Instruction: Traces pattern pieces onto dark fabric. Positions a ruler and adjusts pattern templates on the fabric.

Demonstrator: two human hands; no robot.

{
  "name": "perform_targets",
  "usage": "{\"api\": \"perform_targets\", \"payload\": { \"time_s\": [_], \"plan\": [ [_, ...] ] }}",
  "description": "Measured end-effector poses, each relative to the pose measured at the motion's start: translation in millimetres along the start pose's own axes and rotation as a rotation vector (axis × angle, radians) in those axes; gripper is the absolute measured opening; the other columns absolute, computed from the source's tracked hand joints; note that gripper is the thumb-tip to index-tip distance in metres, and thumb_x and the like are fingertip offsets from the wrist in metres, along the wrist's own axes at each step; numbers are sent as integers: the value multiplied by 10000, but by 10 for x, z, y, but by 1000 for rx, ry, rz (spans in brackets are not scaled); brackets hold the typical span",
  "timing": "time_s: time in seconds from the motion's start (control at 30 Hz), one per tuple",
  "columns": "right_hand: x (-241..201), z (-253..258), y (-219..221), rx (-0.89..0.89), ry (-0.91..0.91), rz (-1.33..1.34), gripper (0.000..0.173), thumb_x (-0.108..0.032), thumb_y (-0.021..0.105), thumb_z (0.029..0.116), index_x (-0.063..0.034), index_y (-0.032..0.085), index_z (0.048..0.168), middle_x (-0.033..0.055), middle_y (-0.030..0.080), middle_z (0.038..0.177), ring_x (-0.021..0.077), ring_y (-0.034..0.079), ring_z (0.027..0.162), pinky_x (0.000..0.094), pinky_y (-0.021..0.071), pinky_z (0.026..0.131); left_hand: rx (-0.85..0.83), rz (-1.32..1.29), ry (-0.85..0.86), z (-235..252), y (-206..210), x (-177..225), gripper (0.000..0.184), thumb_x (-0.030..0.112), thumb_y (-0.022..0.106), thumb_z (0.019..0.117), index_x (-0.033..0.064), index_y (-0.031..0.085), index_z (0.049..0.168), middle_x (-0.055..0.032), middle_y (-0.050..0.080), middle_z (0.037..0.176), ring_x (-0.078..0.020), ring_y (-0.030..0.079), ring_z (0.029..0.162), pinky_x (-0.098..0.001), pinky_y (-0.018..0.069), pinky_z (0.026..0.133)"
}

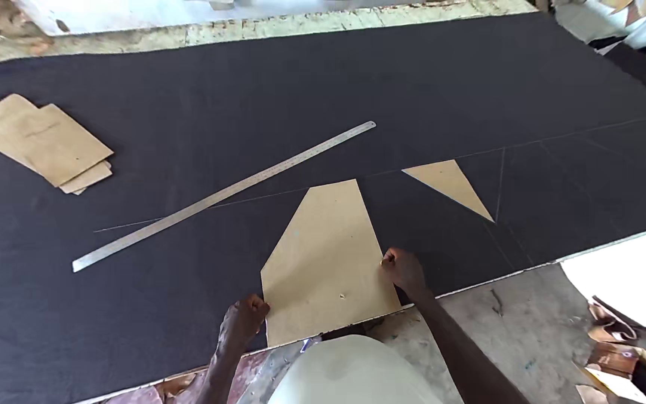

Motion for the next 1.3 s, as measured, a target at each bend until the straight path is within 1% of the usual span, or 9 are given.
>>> {"api": "perform_targets", "payload": {
  "time_s": [0.1,0.23,0.37,0.63,0.73,0.8,0.93,1.13,1.3],
  "plan": [
    [-216,-117,186,225,-287,-12,100,-188,680,944,-105,709,992,89,688,931,261,692,789,500,588,660,-34,-8,15,28,-33,-7,256,301,671,982,54,675,1052,-123,707,846,-259,704,713,-490,601,699],
    [-632,-95,546,262,-490,90,120,-184,681,952,-119,752,1024,71,670,984,203,684,809,415,608,684,-72,-1,-8,43,-78,8,276,313,678,977,52,675,1068,-127,710,856,-256,703,715,-474,601,698],
    [-690,1,809,273,-502,49,162,-233,629,1006,-164,762,1068,52,674,1186,213,696,934,423,609,735,-98,12,-10,66,-86,6,297,340,674,980,63,671,1086,-115,705,855,-240,699,704,-461,602,694],
    [-639,-2,877,344,-520,11,169,-239,623,1003,-163,762,1063,54,675,1185,204,698,925,413,605,719,-138,43,83,285,-425,156,346,397,664,993,60,695,1063,-124,692,823,-250,669,680,-463,579,680],
    [-616,17,902,352,-516,-2,178,-247,620,1004,-156,757,1072,56,674,1192,200,701,941,411,612,735,110,12,223,666,-860,248,380,434,644,1001,84,712,1133,-167,724,965,-354,705,893,-630,563,826],
    [-602,21,919,355,-517,-5,176,-252,629,1000,-154,757,1070,54,673,1192,191,698,947,399,612,739,302,74,312,1096,-1181,247,386,395,639,1009,77,683,1223,-192,704,1117,-394,680,1052,-661,536,907],
    [-606,7,926,362,-530,-28,175,-264,624,1004,-161,755,1057,48,665,1214,175,694,987,380,615,781,518,240,375,1889,-1767,183,548,369,710,962,31,607,1381,-261,527,1447,-511,421,1386,-747,381,1056],
    [-666,-1,924,377,-513,-37,166,-266,618,1002,-174,750,1042,30,668,1194,152,687,969,357,610,776,434,233,262,2344,-2147,126,454,388,776,910,43,700,1194,-333,584,1309,-580,463,1298,-807,374,977],
    [-705,-28,899,362,-521,-56,166,-278,616,1011,-171,738,1043,26,660,1203,161,683,973,362,607,768,235,309,187,2525,-2366,201,515,396,811,885,-10,690,1179,-353,622,1245,-589,509,1242,-813,349,974]
  ]
}}
Point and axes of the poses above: each hand's wrist, its own z-axis towards the middle knuckle, its own y-axis out of the palm, x = y × z, the point moved 1 cm from there along z, towards the middle knuckle
